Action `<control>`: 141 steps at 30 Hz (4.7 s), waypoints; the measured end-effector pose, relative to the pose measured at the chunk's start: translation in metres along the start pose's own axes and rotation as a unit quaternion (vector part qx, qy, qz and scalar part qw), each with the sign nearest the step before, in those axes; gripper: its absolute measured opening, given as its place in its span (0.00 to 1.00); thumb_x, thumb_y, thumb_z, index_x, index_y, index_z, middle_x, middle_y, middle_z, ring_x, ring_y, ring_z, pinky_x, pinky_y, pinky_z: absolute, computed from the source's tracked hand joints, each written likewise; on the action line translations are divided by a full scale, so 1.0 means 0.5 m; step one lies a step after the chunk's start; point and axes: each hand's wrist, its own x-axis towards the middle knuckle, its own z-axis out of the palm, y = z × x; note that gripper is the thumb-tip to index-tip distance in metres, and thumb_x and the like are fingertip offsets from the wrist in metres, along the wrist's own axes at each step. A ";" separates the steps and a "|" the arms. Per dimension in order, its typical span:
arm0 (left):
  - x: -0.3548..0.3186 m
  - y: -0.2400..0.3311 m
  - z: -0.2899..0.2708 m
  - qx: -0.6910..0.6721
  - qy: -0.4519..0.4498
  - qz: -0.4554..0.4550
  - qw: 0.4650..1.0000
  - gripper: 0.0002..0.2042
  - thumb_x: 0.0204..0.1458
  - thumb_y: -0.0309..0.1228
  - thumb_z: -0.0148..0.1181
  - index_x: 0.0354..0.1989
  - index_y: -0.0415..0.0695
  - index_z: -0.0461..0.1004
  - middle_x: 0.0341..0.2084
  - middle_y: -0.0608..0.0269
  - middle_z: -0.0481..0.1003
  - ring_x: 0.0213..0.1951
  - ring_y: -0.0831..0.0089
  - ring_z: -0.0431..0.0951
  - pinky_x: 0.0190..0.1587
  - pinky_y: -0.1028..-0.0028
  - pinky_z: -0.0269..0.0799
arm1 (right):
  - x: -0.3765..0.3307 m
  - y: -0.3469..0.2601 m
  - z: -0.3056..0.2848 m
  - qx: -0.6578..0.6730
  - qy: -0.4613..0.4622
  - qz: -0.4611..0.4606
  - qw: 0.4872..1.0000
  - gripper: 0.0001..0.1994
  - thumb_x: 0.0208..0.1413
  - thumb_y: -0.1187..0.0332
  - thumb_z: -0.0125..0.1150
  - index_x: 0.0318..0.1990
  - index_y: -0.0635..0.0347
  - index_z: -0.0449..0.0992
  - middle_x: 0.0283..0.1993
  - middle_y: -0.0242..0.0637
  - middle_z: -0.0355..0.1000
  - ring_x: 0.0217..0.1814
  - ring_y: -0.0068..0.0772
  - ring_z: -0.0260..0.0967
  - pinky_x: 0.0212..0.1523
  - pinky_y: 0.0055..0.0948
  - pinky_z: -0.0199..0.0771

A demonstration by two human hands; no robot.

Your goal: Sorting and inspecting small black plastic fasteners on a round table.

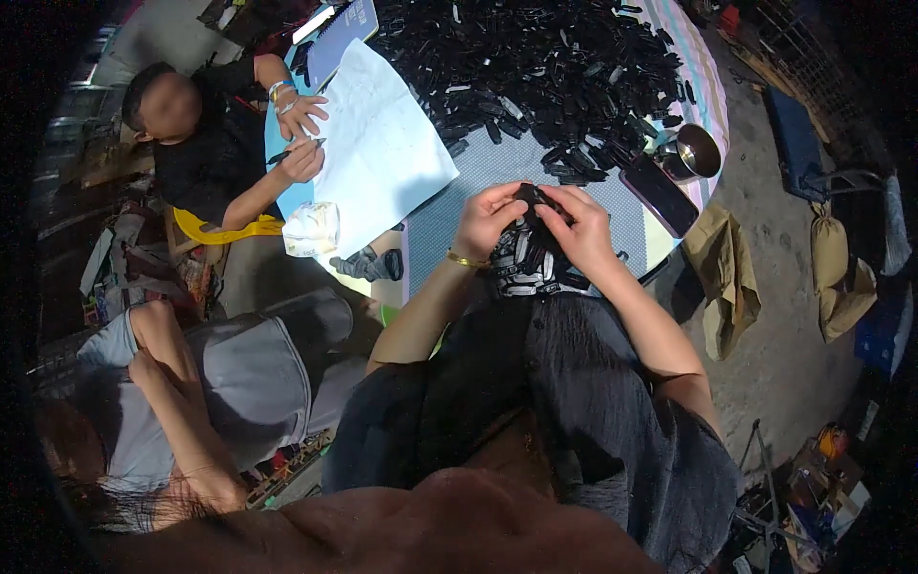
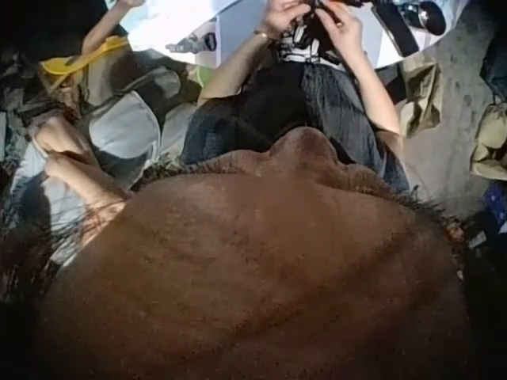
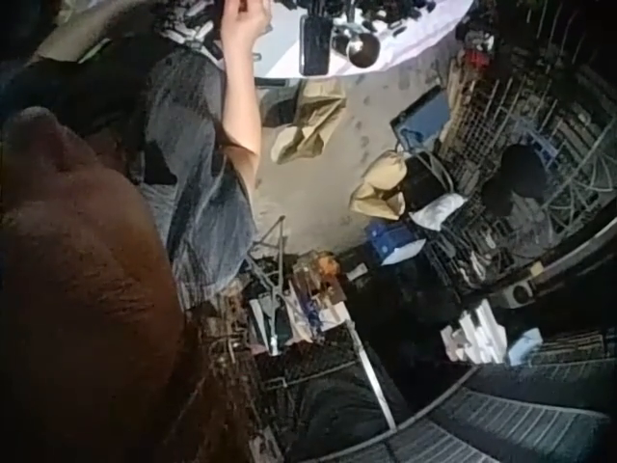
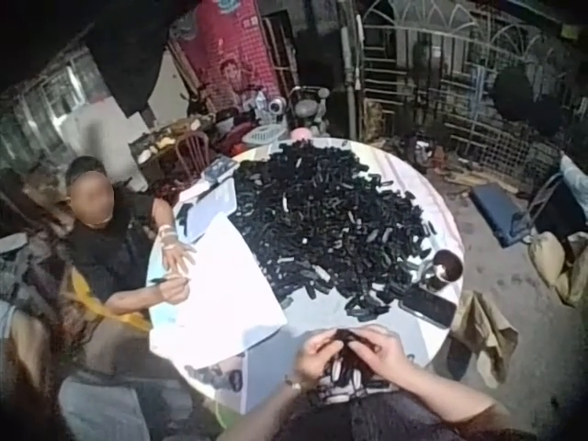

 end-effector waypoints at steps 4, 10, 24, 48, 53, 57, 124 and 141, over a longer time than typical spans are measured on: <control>0.000 0.002 0.007 -0.009 0.024 0.019 0.999 0.14 0.45 0.20 0.53 0.42 0.34 0.69 0.34 0.62 0.73 0.35 0.79 0.72 0.39 0.82 0.68 | 0.003 -0.008 -0.002 -0.017 -0.002 -0.015 1.000 0.12 0.43 0.76 0.59 0.38 0.65 0.72 0.34 0.39 0.70 0.32 0.27 0.68 0.31 0.20 0.67; -0.003 0.006 0.008 -0.003 0.010 -0.001 1.000 0.15 0.47 0.18 0.51 0.46 0.32 0.65 0.37 0.60 0.72 0.37 0.79 0.72 0.40 0.82 0.67 | 0.003 -0.010 0.006 -0.042 0.028 -0.040 0.998 0.12 0.40 0.75 0.61 0.36 0.64 0.73 0.30 0.37 0.70 0.25 0.28 0.67 0.23 0.21 0.67; 0.000 0.019 0.004 -0.045 -0.018 0.004 0.999 0.12 0.51 0.24 0.48 0.43 0.32 0.68 0.35 0.60 0.72 0.36 0.79 0.71 0.41 0.80 0.66 | 0.007 0.015 -0.005 0.171 -0.126 0.147 0.966 0.14 0.45 0.71 0.61 0.40 0.64 0.69 0.27 0.25 0.65 0.26 0.13 0.58 0.27 0.15 0.61; 0.090 -0.042 -0.086 0.529 -0.086 -0.085 0.840 0.10 0.41 0.31 0.56 0.32 0.42 0.72 0.28 0.51 0.72 0.30 0.56 0.72 0.32 0.65 0.68 | 0.207 0.186 0.013 -0.267 -0.032 -0.069 0.961 0.10 0.42 0.69 0.55 0.33 0.62 0.74 0.34 0.43 0.70 0.36 0.44 0.67 0.37 0.34 0.68; 0.179 -0.084 -0.116 0.620 0.124 0.205 0.747 0.10 0.38 0.27 0.50 0.31 0.43 0.72 0.29 0.56 0.70 0.33 0.60 0.69 0.36 0.67 0.66 | 0.276 0.192 0.061 -0.318 0.015 -0.111 0.941 0.12 0.42 0.75 0.50 0.37 0.60 0.72 0.40 0.40 0.68 0.40 0.43 0.64 0.39 0.33 0.67; 0.224 -0.104 -0.135 0.726 0.104 0.240 0.636 0.10 0.41 0.26 0.46 0.34 0.42 0.68 0.30 0.61 0.68 0.35 0.64 0.68 0.35 0.71 0.68 | 0.343 0.216 0.063 -0.378 0.050 -0.124 0.916 0.14 0.47 0.73 0.48 0.43 0.59 0.69 0.45 0.37 0.66 0.45 0.41 0.61 0.46 0.30 0.64; -0.006 0.023 -0.006 0.068 -0.020 0.031 0.997 0.13 0.51 0.24 0.45 0.42 0.32 0.68 0.36 0.59 0.72 0.38 0.77 0.71 0.43 0.79 0.65 | 0.015 0.019 0.008 0.055 -0.173 0.103 0.978 0.13 0.45 0.67 0.60 0.37 0.65 0.72 0.21 0.34 0.69 0.20 0.18 0.60 0.23 0.20 0.62; 0.107 -0.078 -0.144 0.523 0.123 0.175 0.825 0.11 0.41 0.30 0.56 0.34 0.41 0.73 0.26 0.53 0.74 0.30 0.60 0.73 0.33 0.68 0.67 | 0.039 0.146 -0.067 -0.264 -0.043 0.046 0.962 0.12 0.42 0.71 0.57 0.37 0.61 0.72 0.37 0.44 0.68 0.38 0.47 0.67 0.38 0.36 0.67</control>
